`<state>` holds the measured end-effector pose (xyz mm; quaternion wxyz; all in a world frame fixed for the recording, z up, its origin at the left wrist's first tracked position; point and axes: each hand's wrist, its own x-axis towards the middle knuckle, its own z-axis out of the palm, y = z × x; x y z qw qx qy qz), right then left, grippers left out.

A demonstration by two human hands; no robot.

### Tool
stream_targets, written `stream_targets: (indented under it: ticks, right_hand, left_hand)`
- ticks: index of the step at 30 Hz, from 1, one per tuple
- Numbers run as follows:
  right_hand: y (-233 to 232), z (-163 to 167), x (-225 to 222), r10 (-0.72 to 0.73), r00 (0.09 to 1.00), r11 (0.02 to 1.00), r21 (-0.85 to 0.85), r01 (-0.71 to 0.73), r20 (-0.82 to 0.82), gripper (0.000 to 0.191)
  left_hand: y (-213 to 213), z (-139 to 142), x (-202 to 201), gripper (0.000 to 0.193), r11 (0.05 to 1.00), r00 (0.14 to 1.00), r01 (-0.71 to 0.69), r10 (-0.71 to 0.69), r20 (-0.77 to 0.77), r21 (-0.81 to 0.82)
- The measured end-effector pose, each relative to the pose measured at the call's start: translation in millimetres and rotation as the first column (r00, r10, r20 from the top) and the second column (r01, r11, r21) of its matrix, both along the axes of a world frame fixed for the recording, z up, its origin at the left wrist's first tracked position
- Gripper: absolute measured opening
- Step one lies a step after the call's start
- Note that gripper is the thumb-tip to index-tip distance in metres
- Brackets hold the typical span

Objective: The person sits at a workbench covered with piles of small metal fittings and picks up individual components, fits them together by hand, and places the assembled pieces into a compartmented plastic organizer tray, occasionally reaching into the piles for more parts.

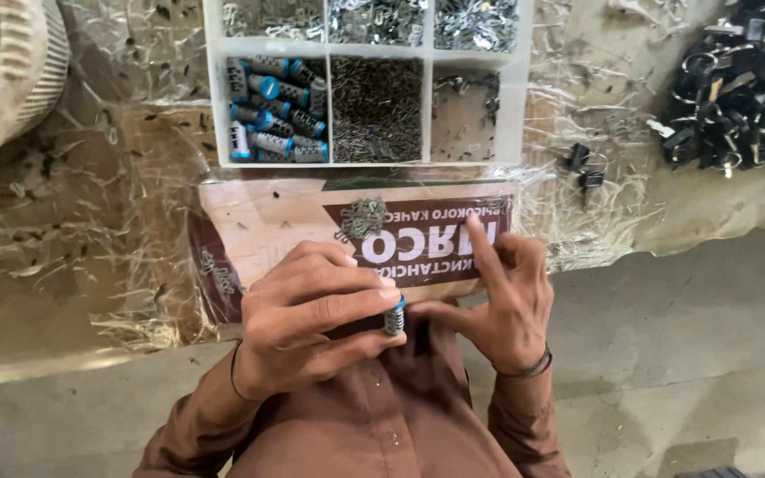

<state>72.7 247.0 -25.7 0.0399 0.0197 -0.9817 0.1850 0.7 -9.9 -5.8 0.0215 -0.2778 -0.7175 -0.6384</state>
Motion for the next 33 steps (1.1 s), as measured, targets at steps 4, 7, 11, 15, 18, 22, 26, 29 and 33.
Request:
stream_targets:
  ticks: [4,7,11,15,18,22,26,29,33]
  right_hand:
    - [7,-21,7,0.221,0.926,0.966,-0.063,-0.252,-0.307,0.057]
    - [-3,-30,21,0.123,0.894,0.782,-0.512,-0.355,-0.431,0.023]
    - [-8,-9,51,0.004,1.0,-0.158,-0.987,0.008,0.007,0.01]
    - [-9,3,35,-0.051,0.998,-0.122,-0.992,0.016,0.022,0.01]
    - [-24,16,22,-0.207,0.955,0.822,-0.567,0.051,-0.214,0.016]
    - [-44,30,12,-0.18,0.958,0.69,-0.722,-0.039,-0.224,0.017]
    - [-51,25,7,-0.084,0.924,0.838,-0.529,-0.137,-0.373,0.014]
    - [-52,19,11,-0.107,0.936,0.705,-0.689,-0.167,-0.335,0.011]
    - [-56,19,21,-0.159,0.978,0.476,-0.878,-0.046,-0.138,0.011]
  left_hand:
    - [6,2,0,0.045,1.0,1.0,0.017,-0.018,0.005,0.017]
    - [11,0,-1,0.044,0.999,0.999,0.031,-0.031,-0.008,0.023]
    - [17,-1,0,0.042,0.997,0.996,0.066,-0.064,-0.065,0.025]
    - [20,-1,1,0.04,0.997,0.993,0.076,-0.072,-0.09,0.035]
    - [18,0,1,0.039,0.996,0.992,0.087,-0.085,-0.091,0.017]
    - [12,1,0,0.039,0.998,0.996,0.068,-0.068,-0.063,0.003]
    - [9,0,2,0.041,0.999,0.998,0.038,-0.038,-0.049,0.0]
    - [8,-1,5,0.042,1.0,0.999,0.003,-0.003,-0.041,-0.004]
    - [7,-2,8,0.043,1.0,1.0,-0.014,0.014,0.002,0.002]
